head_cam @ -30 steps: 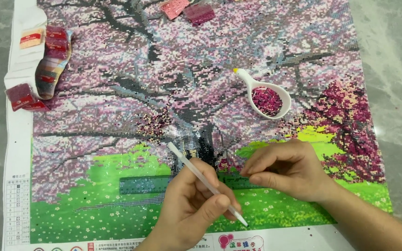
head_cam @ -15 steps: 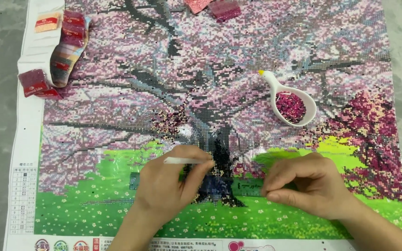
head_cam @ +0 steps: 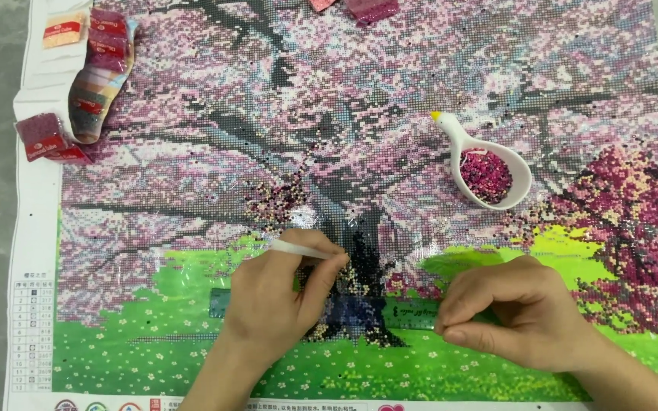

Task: Using a stylus tool to pick up small resin diamonds and place them onto a pre-printed sticky canvas to create a mosaic.

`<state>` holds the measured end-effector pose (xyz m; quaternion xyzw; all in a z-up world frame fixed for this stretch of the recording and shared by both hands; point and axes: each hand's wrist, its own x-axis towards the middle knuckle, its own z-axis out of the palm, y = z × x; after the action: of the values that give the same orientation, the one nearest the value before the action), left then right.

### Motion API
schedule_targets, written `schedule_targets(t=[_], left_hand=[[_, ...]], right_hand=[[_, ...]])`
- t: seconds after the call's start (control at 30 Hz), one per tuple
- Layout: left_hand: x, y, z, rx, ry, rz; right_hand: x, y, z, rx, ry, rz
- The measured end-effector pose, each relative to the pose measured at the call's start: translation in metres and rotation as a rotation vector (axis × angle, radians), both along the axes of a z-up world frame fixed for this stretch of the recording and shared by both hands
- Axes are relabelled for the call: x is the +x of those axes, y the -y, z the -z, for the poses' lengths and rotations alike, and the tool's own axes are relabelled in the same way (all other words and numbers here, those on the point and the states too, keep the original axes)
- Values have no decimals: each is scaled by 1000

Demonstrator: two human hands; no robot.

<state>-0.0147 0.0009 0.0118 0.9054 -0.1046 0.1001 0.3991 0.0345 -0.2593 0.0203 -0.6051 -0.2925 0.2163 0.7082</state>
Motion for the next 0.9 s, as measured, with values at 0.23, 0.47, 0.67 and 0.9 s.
schedule_targets(t=[0.23, 0.47, 0.67, 0.9], left_hand=[[0, 2, 2, -58, -5, -9], [0, 4, 5, -32, 21, -34], [0, 5, 5, -53, -11, -81], [1, 7, 4, -81, 37, -89]], right_hand=[[1, -1, -1, -58, -35, 33], [0, 1, 1, -76, -75, 43], [-1, 3, 2, -153, -119, 85], [-5, 9, 7, -180, -223, 83]])
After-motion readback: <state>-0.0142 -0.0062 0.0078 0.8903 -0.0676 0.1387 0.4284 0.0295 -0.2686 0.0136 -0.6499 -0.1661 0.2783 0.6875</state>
